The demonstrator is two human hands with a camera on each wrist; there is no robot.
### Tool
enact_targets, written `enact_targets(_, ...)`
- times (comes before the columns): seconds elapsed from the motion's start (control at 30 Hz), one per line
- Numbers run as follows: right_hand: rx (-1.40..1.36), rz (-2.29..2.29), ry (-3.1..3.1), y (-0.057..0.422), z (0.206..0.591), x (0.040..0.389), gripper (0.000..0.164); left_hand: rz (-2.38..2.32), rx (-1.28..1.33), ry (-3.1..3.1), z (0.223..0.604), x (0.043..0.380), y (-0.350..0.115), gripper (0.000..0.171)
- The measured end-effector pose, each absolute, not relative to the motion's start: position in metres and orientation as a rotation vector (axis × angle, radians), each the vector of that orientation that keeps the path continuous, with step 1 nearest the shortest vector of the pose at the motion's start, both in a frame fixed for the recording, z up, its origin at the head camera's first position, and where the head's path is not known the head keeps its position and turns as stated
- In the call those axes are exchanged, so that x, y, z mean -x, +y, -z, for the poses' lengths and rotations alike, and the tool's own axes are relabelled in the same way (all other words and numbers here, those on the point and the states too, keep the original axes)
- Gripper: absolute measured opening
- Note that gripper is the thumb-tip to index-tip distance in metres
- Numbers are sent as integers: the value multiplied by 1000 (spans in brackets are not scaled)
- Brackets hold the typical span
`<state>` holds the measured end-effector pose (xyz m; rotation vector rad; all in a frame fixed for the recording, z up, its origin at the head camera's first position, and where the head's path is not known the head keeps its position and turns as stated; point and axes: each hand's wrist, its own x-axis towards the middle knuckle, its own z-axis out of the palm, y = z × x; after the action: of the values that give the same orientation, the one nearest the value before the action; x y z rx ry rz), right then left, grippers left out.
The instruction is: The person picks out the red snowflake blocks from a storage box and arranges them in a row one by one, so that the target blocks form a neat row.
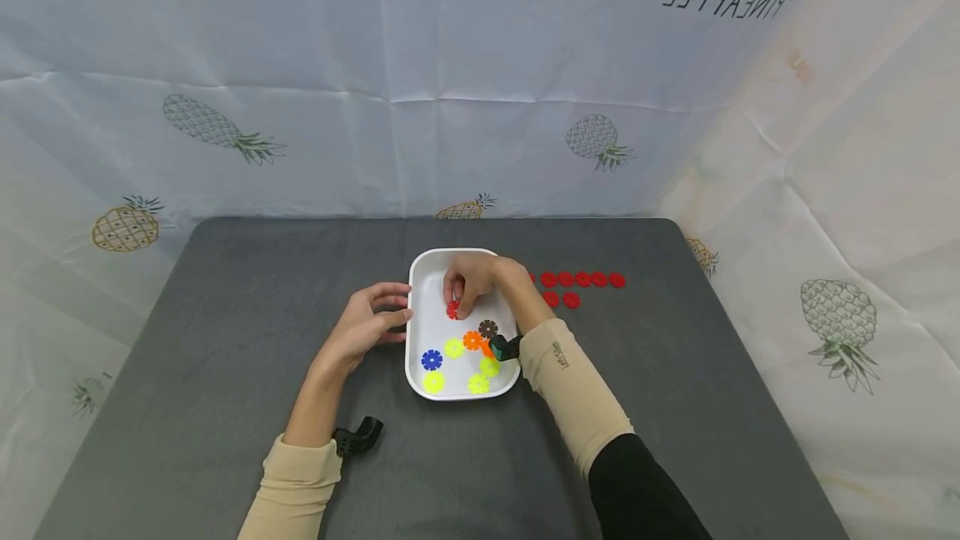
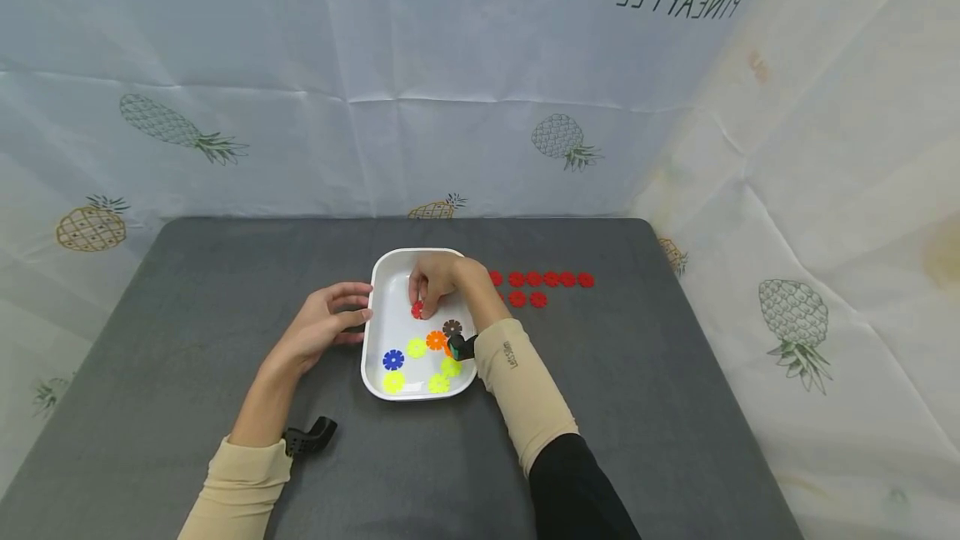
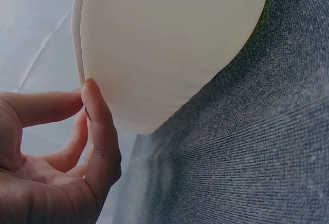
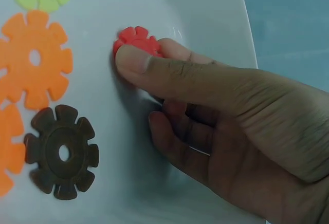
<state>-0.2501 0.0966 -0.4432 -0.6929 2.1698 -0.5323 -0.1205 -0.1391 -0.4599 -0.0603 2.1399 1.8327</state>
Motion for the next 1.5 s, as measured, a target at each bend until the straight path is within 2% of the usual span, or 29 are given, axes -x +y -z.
enact_targets(0.37, 816, 597, 2182, 97, 445, 248, 14, -1832, 67, 2139, 461, 121, -140, 49)
enact_targets(0.6, 791, 696, 2164, 99, 435, 246, 10, -1836, 74, 2129, 462, 122, -139, 50)
enact_targets(0.8, 798, 849, 2160, 113, 422, 244, 12, -1834, 66, 2135, 462, 123, -139, 50)
enact_targets(1.17, 750, 1077, 2232, 170, 401, 235, 18, -1845, 49, 2127, 462, 122, -139, 50)
enact_targets(1.5, 611, 1168, 2384, 247, 406, 225, 20, -1844, 50, 2125, 462, 122, -140, 50)
